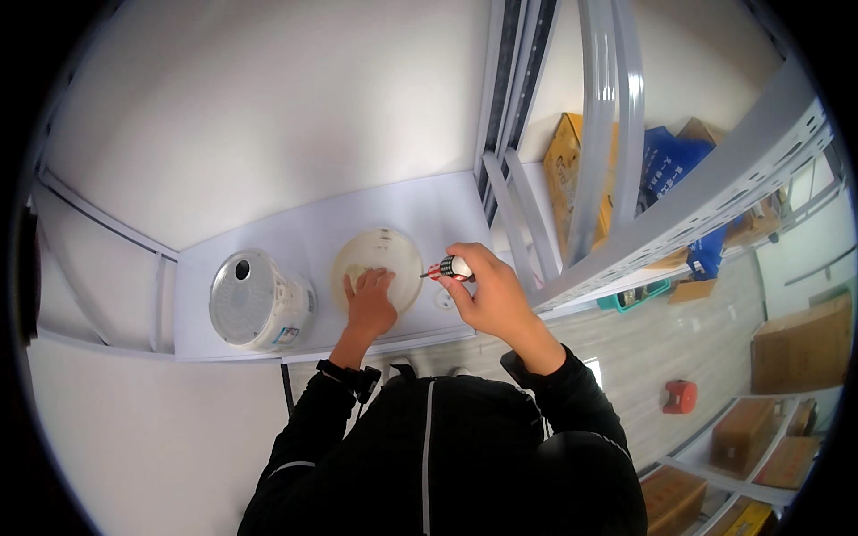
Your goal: The person disassembles a white cylindrical appliance, removes the lid, and uses a screwdriver to unscrew and remove a small white cap from the lid. They then use the screwdriver to pry open a circular vent on the lid and remove a small black piece from inside the appliance.
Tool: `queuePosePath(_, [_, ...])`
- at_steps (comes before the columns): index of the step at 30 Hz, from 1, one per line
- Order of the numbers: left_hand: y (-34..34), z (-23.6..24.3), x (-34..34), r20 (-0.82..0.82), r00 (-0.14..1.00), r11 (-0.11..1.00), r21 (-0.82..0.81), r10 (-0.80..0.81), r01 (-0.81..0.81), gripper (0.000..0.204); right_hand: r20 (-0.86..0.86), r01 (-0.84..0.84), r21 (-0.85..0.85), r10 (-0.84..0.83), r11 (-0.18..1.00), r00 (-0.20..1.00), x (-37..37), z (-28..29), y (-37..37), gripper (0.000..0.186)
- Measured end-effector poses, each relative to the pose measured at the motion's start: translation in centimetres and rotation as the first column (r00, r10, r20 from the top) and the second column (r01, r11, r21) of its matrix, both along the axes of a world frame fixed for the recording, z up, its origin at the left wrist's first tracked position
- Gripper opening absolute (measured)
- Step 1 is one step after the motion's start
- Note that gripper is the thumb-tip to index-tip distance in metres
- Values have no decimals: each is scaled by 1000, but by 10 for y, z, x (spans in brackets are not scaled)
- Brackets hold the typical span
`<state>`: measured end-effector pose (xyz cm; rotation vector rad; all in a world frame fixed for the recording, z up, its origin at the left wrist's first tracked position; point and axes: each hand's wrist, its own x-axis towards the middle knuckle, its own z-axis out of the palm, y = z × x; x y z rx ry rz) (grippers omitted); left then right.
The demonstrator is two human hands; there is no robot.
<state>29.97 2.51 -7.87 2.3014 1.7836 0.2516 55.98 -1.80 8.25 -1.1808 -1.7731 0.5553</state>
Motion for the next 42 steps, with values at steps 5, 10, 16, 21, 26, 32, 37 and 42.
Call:
queuePosePath(5, [8,-9,0,193,980,999,4,39,-41,54,19,9,-30,-9,1000,1000,-10,-2,4,38])
queuePosePath(10, [10,-13,3,200,979,995,103,-37,16,62,78,40,-67,-35,997,996,-22,-20,11,38])
queuePosePath(16, [7,-10,8,276,960,997,78,-45,24,63,42,32,-57,-30,998,999,-31,-40,18,40])
queuePosePath(21, [7,-11,-1,236,961,988,79,-145,130,66,53,53,-37,-51,998,997,-39,-47,23,40])
queuePosePath(26, [7,-23,-5,292,948,992,21,-129,128,67,50,36,-77,-32,996,998,-47,-46,24,38])
queuePosePath(32, [4,-19,-2,222,959,985,56,-175,166,69,87,59,-37,-56,998,995,-52,-49,25,38])
queuePosePath(37, [4,-18,-4,179,966,982,49,-187,181,69,106,72,-50,-66,996,992,-53,-49,25,38])
queuePosePath(42, [4,-18,-3,163,969,982,53,-187,181,69,111,78,-74,-69,994,991,-54,-50,25,38])
